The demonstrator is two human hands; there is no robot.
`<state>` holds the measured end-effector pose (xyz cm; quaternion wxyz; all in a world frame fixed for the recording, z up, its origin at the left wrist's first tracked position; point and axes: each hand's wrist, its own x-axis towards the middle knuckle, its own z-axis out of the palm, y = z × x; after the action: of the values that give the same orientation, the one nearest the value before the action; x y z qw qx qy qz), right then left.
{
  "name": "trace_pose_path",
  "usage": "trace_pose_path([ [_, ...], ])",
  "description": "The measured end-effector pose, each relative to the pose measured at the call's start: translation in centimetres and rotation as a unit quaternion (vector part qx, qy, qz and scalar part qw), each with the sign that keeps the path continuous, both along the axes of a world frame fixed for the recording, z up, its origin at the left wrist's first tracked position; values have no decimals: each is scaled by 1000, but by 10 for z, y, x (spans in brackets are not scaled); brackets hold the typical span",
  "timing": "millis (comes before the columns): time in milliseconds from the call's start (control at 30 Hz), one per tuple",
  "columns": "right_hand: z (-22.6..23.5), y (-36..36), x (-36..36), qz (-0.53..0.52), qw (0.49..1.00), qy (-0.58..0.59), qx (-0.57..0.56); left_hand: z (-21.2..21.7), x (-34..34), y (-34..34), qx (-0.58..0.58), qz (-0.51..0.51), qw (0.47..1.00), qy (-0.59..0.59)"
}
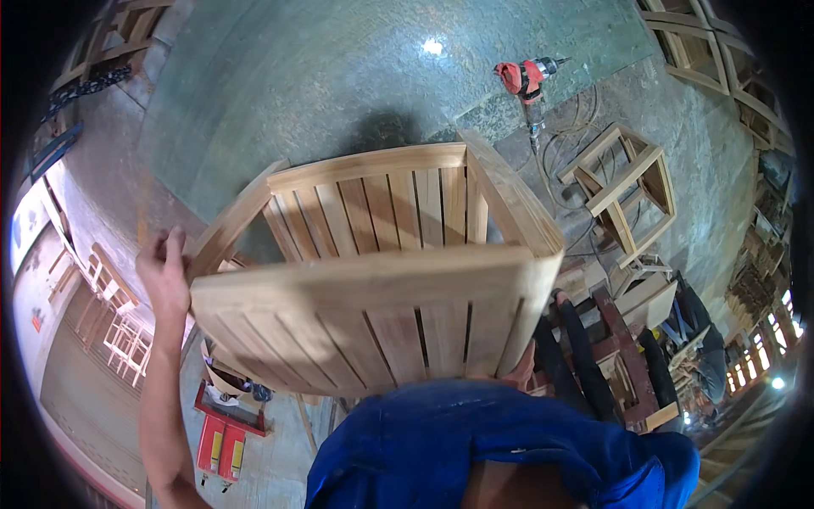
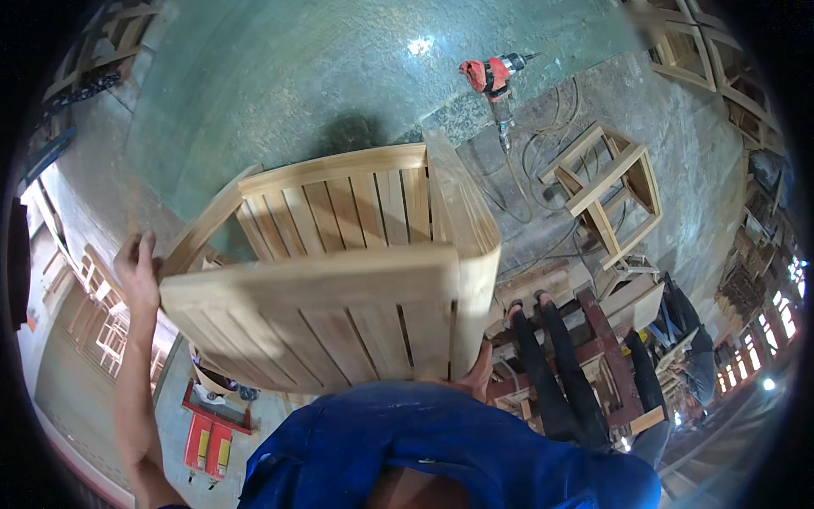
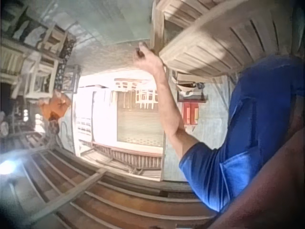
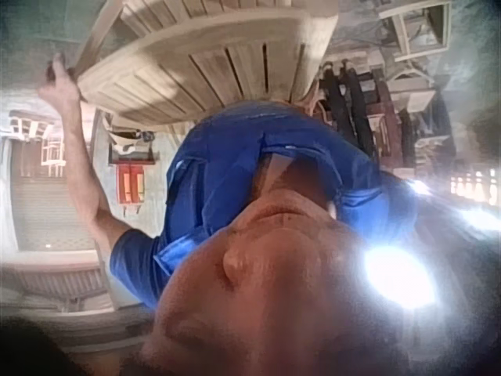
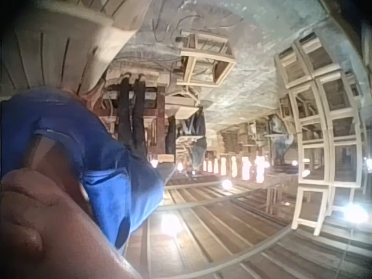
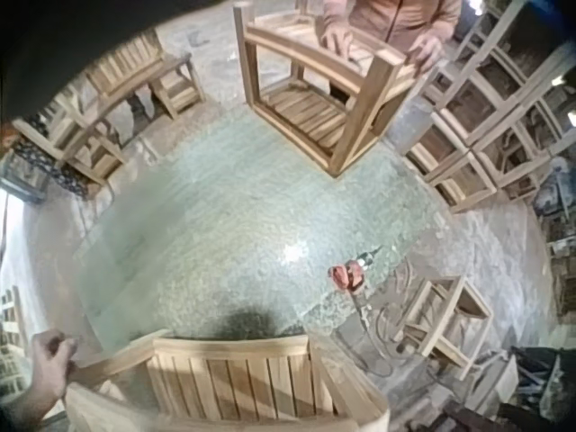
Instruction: Assembling small wooden slatted tables or stools using a power drill.
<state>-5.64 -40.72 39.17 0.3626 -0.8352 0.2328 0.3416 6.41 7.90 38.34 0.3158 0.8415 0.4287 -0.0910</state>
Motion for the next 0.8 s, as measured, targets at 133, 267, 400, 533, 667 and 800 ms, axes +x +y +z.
trace_pose_path([
  [133,-35,-1,2,-8,998,10,-62,6,5,14,-28,0,999,46],
  [267,-2,1,-37,7,996,10,-88,10,1,8,16,-19,1000,0],
  [400,-1,-4,-52,-6,991,-46,-125,-18,5,3,6,1,1000,-19],
  [533,-10,-15,-54,-10,982,-73,-177,-4,7,-1,1,-14,1000,-13],
  [667,-36,-16,-66,-14,974,-113,-195,9,-1,-1,4,4,1000,-30],
  [800,-40,-16,-34,-80,990,-116,14,4,2,-4,150,-110,982,25],
])
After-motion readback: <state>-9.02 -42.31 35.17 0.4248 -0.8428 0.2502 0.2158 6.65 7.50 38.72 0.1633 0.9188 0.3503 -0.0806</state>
